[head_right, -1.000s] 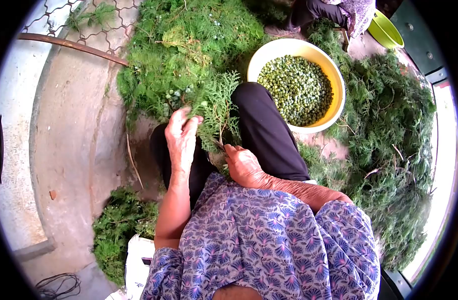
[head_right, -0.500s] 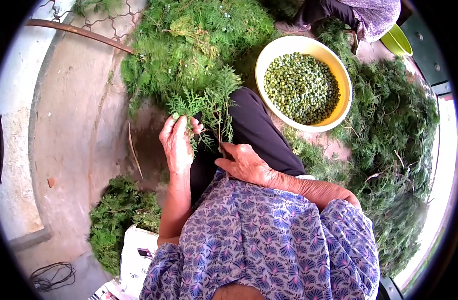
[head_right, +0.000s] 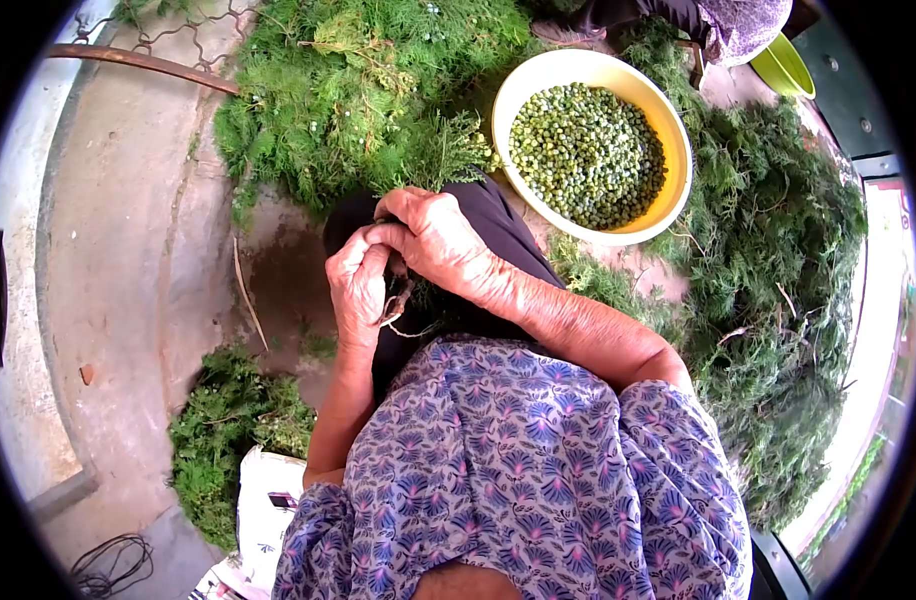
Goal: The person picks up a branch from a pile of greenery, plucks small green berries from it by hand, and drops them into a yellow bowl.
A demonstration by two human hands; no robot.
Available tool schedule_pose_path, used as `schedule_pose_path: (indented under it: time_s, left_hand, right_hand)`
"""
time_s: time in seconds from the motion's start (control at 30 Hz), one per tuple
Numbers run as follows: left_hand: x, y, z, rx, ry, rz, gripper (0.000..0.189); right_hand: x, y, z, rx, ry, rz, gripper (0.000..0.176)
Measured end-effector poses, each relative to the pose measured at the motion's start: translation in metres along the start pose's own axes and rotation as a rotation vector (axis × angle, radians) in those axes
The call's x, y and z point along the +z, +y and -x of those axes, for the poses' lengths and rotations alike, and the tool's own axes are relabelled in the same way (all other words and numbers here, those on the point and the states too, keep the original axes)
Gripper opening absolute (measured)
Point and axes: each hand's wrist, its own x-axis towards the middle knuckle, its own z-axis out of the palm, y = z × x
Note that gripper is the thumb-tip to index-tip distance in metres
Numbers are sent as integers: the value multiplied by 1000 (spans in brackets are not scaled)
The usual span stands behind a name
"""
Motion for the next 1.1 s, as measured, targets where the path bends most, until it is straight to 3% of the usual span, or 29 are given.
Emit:
schedule_pose_path:
  time_s: [0.07, 0.1, 0.17, 0.27, 0.37, 0.43, 0.57, 0.63, 0.67, 0.83, 1.03, 1.1]
  left_hand:
    - [-2, -6, 0, -18, -15, 40, 15]
    - [-1, -8, 1, -33, -29, 80, 14]
    - [-2, -2, 1, -163, 9, 209, 18]
    - [-3, -12, -5, -73, 93, 540, 16]
    - [-9, -17, -4, -164, 178, 757, 13]
    - [-7, -14, -4, -193, 234, 834, 12]
    - [-12, -16, -5, -265, 313, 864, 14]
    - [-15, -17, -3, -294, 335, 899, 18]
    - [-17, -16, -2, -296, 328, 908, 18]
    - [-23, -18, 3, -284, 321, 959, 18]
    - [-28, -16, 16, -402, 419, 921, 15]
    - [-30, -10, 20, -469, 416, 904, 15]
  right_hand:
    - [-6, -5, 0, 342, -144, -323, 17]
    - [-9, -5, 0, 353, -134, -341, 13]
    - [-19, 0, 0, 605, -97, -643, 13]
    - [-50, 21, 0, 551, 155, -1058, 16]
    - [-87, 34, -8, 699, 714, -1373, 19]
    - [-90, 44, 5, 659, 718, -1296, 22]
    - [-60, 27, 30, 802, 169, -913, 27]
    - [-38, 18, 34, 804, 47, -775, 30]
    - [-33, 10, 33, 768, 37, -621, 34]
    - [-1, 7, 33, 638, 16, -654, 37]
    - [17, -1, 12, 829, 119, -846, 35]
    - [21, 12, 7, 837, -6, -924, 33]
